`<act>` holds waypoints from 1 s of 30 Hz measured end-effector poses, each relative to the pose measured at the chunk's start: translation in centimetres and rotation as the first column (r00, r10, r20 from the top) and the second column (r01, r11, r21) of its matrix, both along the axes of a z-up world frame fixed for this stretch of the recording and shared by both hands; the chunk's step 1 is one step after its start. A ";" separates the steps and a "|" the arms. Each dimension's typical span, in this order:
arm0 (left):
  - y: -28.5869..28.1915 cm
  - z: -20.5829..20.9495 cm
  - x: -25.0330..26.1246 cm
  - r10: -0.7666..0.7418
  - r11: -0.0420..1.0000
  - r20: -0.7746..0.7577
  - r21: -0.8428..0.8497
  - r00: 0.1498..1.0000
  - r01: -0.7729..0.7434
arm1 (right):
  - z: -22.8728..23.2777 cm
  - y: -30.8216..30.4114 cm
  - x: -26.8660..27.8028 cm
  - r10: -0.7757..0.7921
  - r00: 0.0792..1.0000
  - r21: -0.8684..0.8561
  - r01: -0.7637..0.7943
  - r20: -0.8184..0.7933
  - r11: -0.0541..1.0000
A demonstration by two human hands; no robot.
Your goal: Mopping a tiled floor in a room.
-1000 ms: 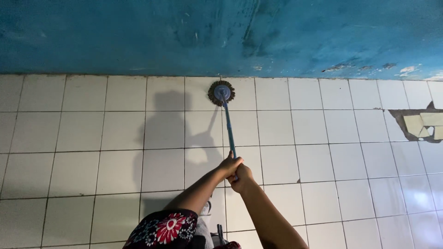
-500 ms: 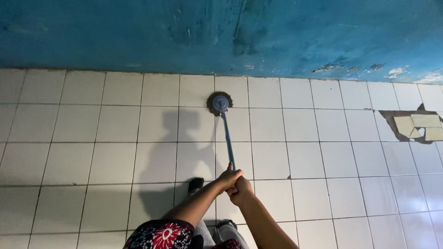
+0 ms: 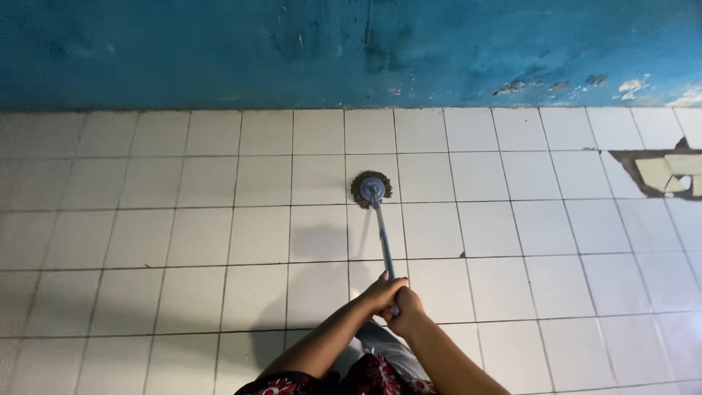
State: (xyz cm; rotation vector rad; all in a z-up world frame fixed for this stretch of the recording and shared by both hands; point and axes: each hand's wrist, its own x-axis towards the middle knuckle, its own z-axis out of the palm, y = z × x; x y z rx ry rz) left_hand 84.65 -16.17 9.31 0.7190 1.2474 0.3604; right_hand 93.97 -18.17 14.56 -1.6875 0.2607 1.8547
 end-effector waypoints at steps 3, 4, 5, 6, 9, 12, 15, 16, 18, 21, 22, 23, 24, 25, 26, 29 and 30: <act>-1.2 -5.7 0.3 -0.068 0.980 -0.122 0.179 0.990 0.089 | -2.4 -0.7 1.0 -0.020 0.981 0.095 0.039 -0.192 0.995; -2.0 -2.0 -0.6 -0.083 0.978 -0.130 0.179 0.988 0.106 | -2.9 -1.0 1.0 -0.035 0.979 0.095 0.055 -0.200 0.994; -2.6 1.7 -1.4 -0.116 0.981 -0.097 0.144 0.989 0.129 | -3.4 -1.1 1.1 -0.011 0.971 0.122 0.042 -0.240 0.992; -3.2 5.3 -2.3 -0.149 0.982 -0.063 0.111 0.987 0.155 | -3.9 -1.1 1.1 0.013 0.960 0.150 0.030 -0.278 0.988; -5.3 8.3 -3.9 -0.133 0.978 0.045 0.167 0.990 0.124 | 3.4 -1.5 -1.4 -0.138 0.971 0.040 0.149 -0.193 0.988; -7.5 6.0 -5.0 -0.109 0.888 -0.015 0.448 0.994 0.104 | -11.1 -2.2 0.8 -0.029 0.943 0.168 0.089 -0.331 0.982; -8.2 -1.2 -4.3 -0.081 0.857 -0.068 0.504 0.994 0.105 | -11.4 -2.3 0.0 -0.023 0.969 0.128 0.056 -0.248 0.990; -7.9 -0.7 -4.5 -0.078 0.858 -0.070 0.504 0.994 0.103 | -11.2 -2.0 -0.2 -0.020 0.968 0.127 0.053 -0.249 0.990; -6.1 0.3 -4.4 -0.110 0.834 -0.118 0.529 0.987 0.156 | -10.8 -0.4 -0.3 -0.020 0.994 0.078 0.028 -0.111 0.997; -2.1 -1.6 -2.6 -0.106 0.849 -0.077 0.513 0.991 0.130 | -8.7 2.6 1.0 0.737 0.471 0.114 -0.869 0.485 0.481; -0.9 -2.4 -1.5 -0.104 0.847 -0.075 0.516 0.992 0.128 | -8.2 4.3 1.7 0.736 0.469 0.113 -0.870 0.489 0.479; 1.0 -3.2 -0.6 -0.081 0.827 -0.086 0.550 0.993 0.115 | -7.7 6.5 2.1 0.615 -0.335 -0.245 -0.942 0.714 -0.229; 2.8 -4.0 0.3 -0.057 0.805 -0.095 0.584 0.994 0.102 | -7.2 8.7 2.6 -0.035 -0.844 -0.665 -0.395 0.535 -0.634; 4.9 -4.5 1.0 -0.058 0.803 -0.095 0.587 0.994 0.103 | -7.9 10.8 3.3 -0.036 -0.844 -0.668 -0.396 0.534 -0.630; 7.0 -5.1 1.7 -0.069 0.801 -0.160 0.579 0.985 0.150 | -8.5 13.0 4.1 0.076 -0.808 -0.626 -0.508 0.584 -0.592; 13.9 -3.9 3.5 -0.068 0.826 -0.212 0.536 0.975 0.174 | -10.4 19.7 6.0 0.147 -0.753 -0.587 -0.604 0.641 -0.539; 16.0 -3.1 3.9 -0.059 0.852 -0.204 0.500 0.977 0.156 | -11.0 21.7 6.4 0.115 -0.747 -0.592 -0.601 0.655 -0.537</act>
